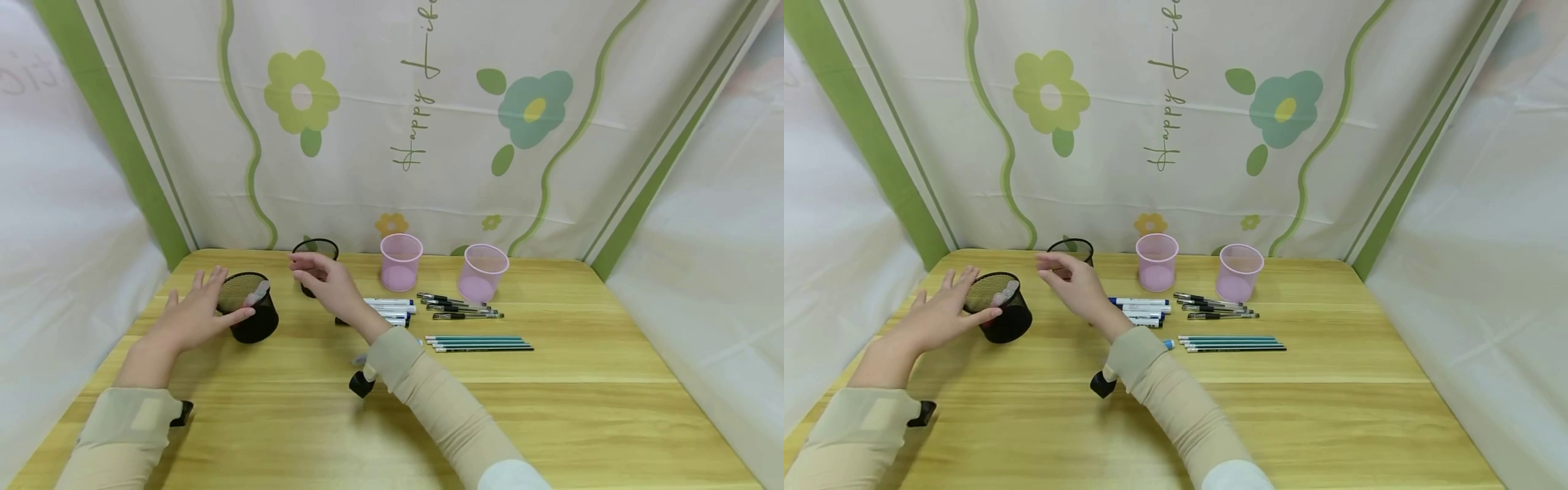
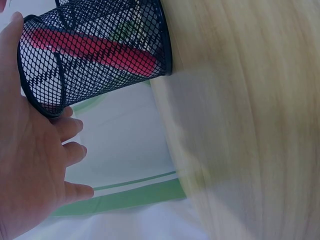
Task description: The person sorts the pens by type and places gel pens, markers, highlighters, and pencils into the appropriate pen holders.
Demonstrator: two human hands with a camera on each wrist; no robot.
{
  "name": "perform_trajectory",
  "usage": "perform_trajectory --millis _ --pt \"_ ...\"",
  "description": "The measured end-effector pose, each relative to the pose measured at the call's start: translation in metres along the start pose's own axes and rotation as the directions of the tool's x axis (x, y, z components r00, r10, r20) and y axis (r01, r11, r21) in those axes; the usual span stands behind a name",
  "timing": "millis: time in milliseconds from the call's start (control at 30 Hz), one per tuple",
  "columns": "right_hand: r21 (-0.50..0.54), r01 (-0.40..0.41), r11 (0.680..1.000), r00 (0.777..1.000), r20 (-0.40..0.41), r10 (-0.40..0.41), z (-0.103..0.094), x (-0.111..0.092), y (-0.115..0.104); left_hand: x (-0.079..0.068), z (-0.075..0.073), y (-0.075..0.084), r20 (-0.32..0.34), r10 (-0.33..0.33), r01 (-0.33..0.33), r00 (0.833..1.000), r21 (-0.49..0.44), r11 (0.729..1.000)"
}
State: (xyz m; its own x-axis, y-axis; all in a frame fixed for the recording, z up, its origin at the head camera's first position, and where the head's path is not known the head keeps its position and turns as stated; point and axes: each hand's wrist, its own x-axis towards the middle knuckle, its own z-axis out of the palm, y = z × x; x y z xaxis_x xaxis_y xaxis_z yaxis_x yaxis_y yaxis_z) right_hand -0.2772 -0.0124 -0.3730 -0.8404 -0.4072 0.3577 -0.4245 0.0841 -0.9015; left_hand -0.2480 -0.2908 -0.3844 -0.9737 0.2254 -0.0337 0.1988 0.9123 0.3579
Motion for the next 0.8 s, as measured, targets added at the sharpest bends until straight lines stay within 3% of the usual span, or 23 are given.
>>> perform_trajectory --millis 267,533,800 --pt "-0.028 0.014 1.0 0.998 0.065 -0.012 -0.019 -0.01 -0.001 0.0 0.001 0.0 0.011 0.003 -0.002 1.0 -0.015 1.0" --pt "-0.122 0.022 0.992 0.991 0.134 -0.005 -0.038 -0.026 0.003 0.0 0.0 -0.001 0.0 0.008 -0.008 1.0 -0.011 1.0" --pt "-0.13 0.02 0.991 0.983 0.184 0.005 -0.057 -0.044 0.006 0.001 0.001 -0.001 0.004 0.006 -0.006 1.0 -0.014 1.0"
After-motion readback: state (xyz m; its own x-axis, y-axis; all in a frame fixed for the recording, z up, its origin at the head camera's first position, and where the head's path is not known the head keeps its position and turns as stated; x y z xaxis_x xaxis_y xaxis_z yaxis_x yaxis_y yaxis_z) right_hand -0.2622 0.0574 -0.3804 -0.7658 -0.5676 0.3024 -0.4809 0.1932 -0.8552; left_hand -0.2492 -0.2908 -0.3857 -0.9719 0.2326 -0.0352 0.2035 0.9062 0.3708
